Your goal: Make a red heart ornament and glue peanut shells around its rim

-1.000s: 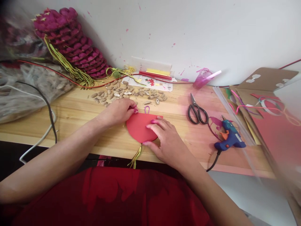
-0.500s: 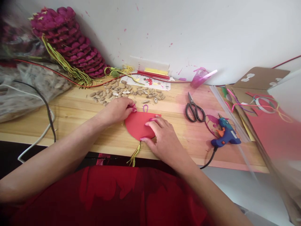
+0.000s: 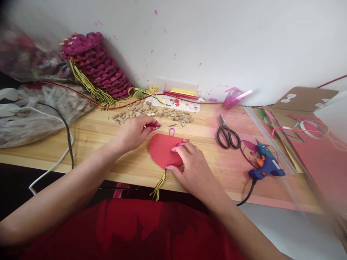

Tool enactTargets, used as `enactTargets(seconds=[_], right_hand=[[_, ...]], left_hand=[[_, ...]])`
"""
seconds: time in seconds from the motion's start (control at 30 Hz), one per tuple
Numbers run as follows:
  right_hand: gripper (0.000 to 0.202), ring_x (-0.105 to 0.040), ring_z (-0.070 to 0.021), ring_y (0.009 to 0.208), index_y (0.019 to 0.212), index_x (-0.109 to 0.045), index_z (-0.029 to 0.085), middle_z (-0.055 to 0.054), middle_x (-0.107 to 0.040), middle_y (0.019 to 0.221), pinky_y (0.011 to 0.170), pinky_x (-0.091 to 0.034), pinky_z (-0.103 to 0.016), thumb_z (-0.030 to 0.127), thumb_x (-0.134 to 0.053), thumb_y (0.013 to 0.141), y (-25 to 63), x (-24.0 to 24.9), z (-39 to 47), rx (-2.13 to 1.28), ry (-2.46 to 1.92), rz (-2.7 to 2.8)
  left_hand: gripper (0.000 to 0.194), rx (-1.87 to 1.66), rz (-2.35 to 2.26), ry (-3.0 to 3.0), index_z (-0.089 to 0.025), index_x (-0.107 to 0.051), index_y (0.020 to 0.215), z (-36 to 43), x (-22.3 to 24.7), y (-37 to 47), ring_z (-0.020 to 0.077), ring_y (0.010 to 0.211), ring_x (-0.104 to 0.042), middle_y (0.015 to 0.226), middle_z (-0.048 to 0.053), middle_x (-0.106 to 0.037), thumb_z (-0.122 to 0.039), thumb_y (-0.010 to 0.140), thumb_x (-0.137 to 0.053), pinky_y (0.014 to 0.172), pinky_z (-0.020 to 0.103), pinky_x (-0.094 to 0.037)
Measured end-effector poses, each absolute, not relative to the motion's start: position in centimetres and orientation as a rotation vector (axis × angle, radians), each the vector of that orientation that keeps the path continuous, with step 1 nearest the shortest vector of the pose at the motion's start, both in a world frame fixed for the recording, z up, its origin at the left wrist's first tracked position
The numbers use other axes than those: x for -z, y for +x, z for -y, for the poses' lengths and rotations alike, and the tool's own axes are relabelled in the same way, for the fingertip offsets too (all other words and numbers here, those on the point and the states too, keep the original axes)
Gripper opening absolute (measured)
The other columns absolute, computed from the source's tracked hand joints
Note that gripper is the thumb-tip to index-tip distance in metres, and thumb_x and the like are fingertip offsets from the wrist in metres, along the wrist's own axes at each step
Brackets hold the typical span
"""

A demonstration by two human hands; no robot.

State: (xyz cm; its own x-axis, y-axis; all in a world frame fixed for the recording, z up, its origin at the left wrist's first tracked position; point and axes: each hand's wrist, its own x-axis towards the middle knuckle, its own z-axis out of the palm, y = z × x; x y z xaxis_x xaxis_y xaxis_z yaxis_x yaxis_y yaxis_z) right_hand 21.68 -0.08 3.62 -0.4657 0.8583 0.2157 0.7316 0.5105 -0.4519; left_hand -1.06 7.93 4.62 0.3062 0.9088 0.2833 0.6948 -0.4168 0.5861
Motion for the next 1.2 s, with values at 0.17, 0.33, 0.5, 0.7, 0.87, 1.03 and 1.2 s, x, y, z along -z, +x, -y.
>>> enactTargets(seconds=[0.17, 0.33, 0.5, 0.7, 0.87, 1.03, 1.2], right_hand=[[0.037, -0.055, -0.0315, 0.12, 0.116, -0.06, 0.02, -0.013, -0.064, 0.121, 0.105, -0.044, -0.05, 0.033, -0.072, 0.084, 21.7, -3.9, 0.1, -0.425, -1.325, 2.353], [0.033, -0.055, -0.0316, 0.121, 0.117, -0.06, 0.019, -0.013, -0.064, 0.122, 0.105, -0.044, -0.05, 0.028, -0.068, 0.086, 21.8, -4.0, 0.1, -0.415, -1.305, 2.365], [0.032, -0.055, -0.0311, 0.122, 0.116, -0.06, 0.018, -0.013, -0.065, 0.121, 0.106, -0.044, -0.049, 0.023, -0.067, 0.086, 21.9, -4.0, -0.1, -0.415, -1.286, 2.376], [0.031, -0.056, -0.0308, 0.122, 0.116, -0.059, 0.02, -0.012, -0.065, 0.12, 0.105, -0.045, -0.048, 0.024, -0.068, 0.086, 21.8, -3.9, 0.0, -0.415, -1.271, 2.364], [0.031, -0.056, -0.0309, 0.123, 0.116, -0.059, 0.02, -0.012, -0.065, 0.12, 0.106, -0.045, -0.048, 0.023, -0.067, 0.086, 21.7, -3.9, 0.1, -0.394, -1.294, 2.371], [0.031, -0.056, -0.0306, 0.121, 0.116, -0.059, 0.019, -0.013, -0.065, 0.121, 0.104, -0.046, -0.048, 0.023, -0.068, 0.086, 21.7, -4.0, 0.2, -0.391, -1.302, 2.365], [0.031, -0.056, -0.0308, 0.122, 0.116, -0.06, 0.019, -0.013, -0.065, 0.121, 0.105, -0.046, -0.048, 0.024, -0.067, 0.086, 21.6, -4.1, 0.1, -0.399, -1.313, 2.376]], left_hand=[[0.018, -0.943, -1.017, 2.512, -0.016, -0.068, 0.088, -3.8, -4.2, -2.0, 0.0151, 0.085, -0.062, 0.088, 0.004, -0.067, -0.007, 0.091, -0.054, 0.079, 0.027, -0.051], [0.024, -0.71, -0.809, 2.736, -0.017, -0.066, 0.115, 1.0, -3.2, -2.1, 0.0191, 0.094, -0.06, 0.103, 0.009, -0.067, -0.015, 0.099, -0.048, 0.083, 0.033, -0.053], [0.024, -0.762, -0.6, 2.915, -0.013, -0.068, 0.109, 2.7, -2.5, -1.3, 0.0215, 0.103, -0.064, 0.111, 0.01, -0.071, -0.016, 0.1, -0.046, 0.089, 0.034, -0.055], [0.021, -0.95, -0.533, 2.988, -0.011, -0.068, 0.102, 3.2, -1.7, -1.3, 0.0198, 0.096, -0.068, 0.105, 0.007, -0.075, -0.013, 0.099, -0.048, 0.085, 0.031, -0.058], [0.017, -1.022, -0.544, 2.97, -0.013, -0.068, 0.098, 3.5, -1.4, -1.3, 0.0187, 0.092, -0.069, 0.1, 0.006, -0.076, -0.014, 0.098, -0.051, 0.083, 0.029, -0.06], [0.013, -1.062, -0.495, 2.954, -0.013, -0.068, 0.097, 3.8, -1.1, -1.2, 0.0192, 0.091, -0.07, 0.096, 0.006, -0.076, -0.014, 0.096, -0.055, 0.082, 0.029, -0.06], [0.029, -0.899, -0.606, 2.963, -0.013, -0.062, 0.124, 4.0, -1.1, -1.6, 0.019, 0.108, -0.067, 0.111, 0.008, -0.074, -0.013, 0.098, -0.049, 0.094, 0.03, -0.057]])
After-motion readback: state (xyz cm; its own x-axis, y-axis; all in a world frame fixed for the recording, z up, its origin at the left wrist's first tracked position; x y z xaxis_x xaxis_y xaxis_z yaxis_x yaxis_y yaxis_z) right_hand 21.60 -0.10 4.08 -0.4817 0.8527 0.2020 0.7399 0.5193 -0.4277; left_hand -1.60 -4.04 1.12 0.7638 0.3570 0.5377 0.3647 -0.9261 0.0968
